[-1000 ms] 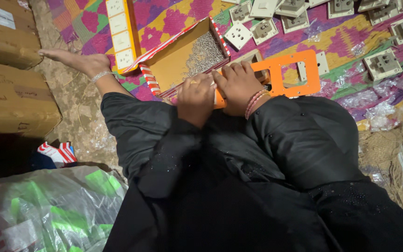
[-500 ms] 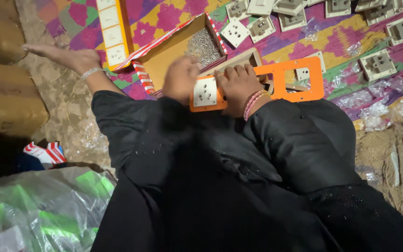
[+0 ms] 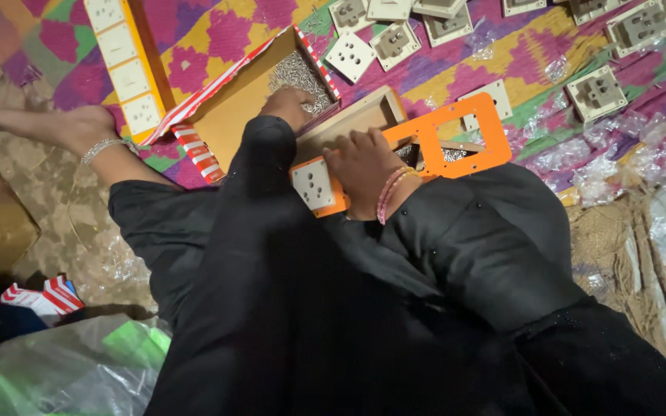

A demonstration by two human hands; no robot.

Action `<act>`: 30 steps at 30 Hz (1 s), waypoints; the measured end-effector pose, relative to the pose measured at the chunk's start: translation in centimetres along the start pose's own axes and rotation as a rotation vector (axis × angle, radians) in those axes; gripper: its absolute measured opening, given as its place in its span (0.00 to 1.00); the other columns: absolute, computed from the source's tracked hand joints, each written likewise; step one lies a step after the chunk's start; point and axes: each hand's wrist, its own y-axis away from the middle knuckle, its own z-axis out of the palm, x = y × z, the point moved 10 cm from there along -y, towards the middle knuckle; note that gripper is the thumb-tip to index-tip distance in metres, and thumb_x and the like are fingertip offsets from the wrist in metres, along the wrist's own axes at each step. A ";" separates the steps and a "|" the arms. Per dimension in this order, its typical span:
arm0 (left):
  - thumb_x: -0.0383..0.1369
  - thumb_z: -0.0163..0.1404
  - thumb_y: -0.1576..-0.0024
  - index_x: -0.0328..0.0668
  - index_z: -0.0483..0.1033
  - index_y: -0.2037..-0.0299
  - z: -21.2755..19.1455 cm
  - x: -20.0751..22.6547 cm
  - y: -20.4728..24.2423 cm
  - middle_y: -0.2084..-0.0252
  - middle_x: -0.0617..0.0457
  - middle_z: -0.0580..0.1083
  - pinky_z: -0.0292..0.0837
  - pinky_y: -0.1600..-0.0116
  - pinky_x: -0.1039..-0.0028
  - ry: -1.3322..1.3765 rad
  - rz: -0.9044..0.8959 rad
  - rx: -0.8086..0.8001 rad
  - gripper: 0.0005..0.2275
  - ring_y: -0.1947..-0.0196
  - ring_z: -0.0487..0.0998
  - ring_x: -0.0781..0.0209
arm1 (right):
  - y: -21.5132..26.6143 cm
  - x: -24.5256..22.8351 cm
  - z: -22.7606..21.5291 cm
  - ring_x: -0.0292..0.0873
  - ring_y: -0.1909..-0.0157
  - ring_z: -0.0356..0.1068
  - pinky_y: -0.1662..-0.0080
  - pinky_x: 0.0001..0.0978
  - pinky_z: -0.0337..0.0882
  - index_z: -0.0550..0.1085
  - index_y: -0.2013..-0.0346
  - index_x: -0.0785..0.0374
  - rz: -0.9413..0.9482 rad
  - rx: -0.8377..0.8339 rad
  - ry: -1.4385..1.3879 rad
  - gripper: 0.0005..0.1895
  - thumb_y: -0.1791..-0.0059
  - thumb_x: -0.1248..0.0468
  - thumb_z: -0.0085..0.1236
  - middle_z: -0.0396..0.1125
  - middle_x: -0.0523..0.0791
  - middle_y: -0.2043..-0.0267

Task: The person sits on a mat and assembles small white electrical socket plates into an orange plastic frame. They pick up a socket plate, insert screws using a screwdriver, and secure the plate into the frame. The person repeats this process with additional plates and screws from nearby boxes.

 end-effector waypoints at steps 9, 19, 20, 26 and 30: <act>0.31 0.54 0.45 0.46 0.83 0.65 -2.7 -1.6 2.9 0.57 0.41 0.77 0.72 0.48 0.57 -0.003 -0.152 0.150 0.04 0.54 0.78 0.41 | -0.3 0.2 0.5 0.55 0.38 0.62 0.37 0.53 0.56 0.64 0.35 0.62 0.000 0.036 -0.014 0.53 0.72 0.49 0.72 0.63 0.50 0.42; 0.24 0.54 0.44 0.35 0.79 0.60 -9.8 1.2 10.3 0.65 0.45 0.79 0.76 0.54 0.69 0.370 0.073 0.644 0.05 0.63 0.82 0.56 | -0.1 1.3 -0.6 0.57 0.42 0.64 0.41 0.53 0.60 0.67 0.39 0.61 0.018 0.050 -0.195 0.50 0.73 0.50 0.75 0.67 0.53 0.48; 0.24 0.56 0.43 0.32 0.79 0.60 -10.1 1.5 11.4 0.65 0.46 0.79 0.75 0.55 0.72 0.398 0.120 0.671 0.04 0.64 0.81 0.59 | -0.2 1.4 -0.4 0.58 0.43 0.65 0.42 0.53 0.60 0.68 0.41 0.61 0.034 0.043 -0.214 0.48 0.73 0.51 0.74 0.67 0.53 0.49; 0.25 0.53 0.40 0.34 0.79 0.59 -8.2 -1.3 14.9 0.68 0.56 0.78 0.72 0.65 0.79 0.709 -0.157 0.575 0.04 0.71 0.76 0.69 | -0.3 1.7 -0.5 0.60 0.44 0.66 0.41 0.55 0.60 0.70 0.44 0.64 0.049 0.166 -0.142 0.45 0.72 0.54 0.73 0.68 0.55 0.50; 0.29 0.57 0.42 0.34 0.80 0.61 -7.8 -1.3 14.0 0.70 0.53 0.78 0.71 0.65 0.75 0.507 -0.162 0.375 0.05 0.72 0.75 0.68 | -0.4 1.3 -0.8 0.61 0.45 0.66 0.42 0.59 0.59 0.70 0.45 0.66 0.040 0.194 -0.108 0.44 0.73 0.54 0.72 0.68 0.56 0.51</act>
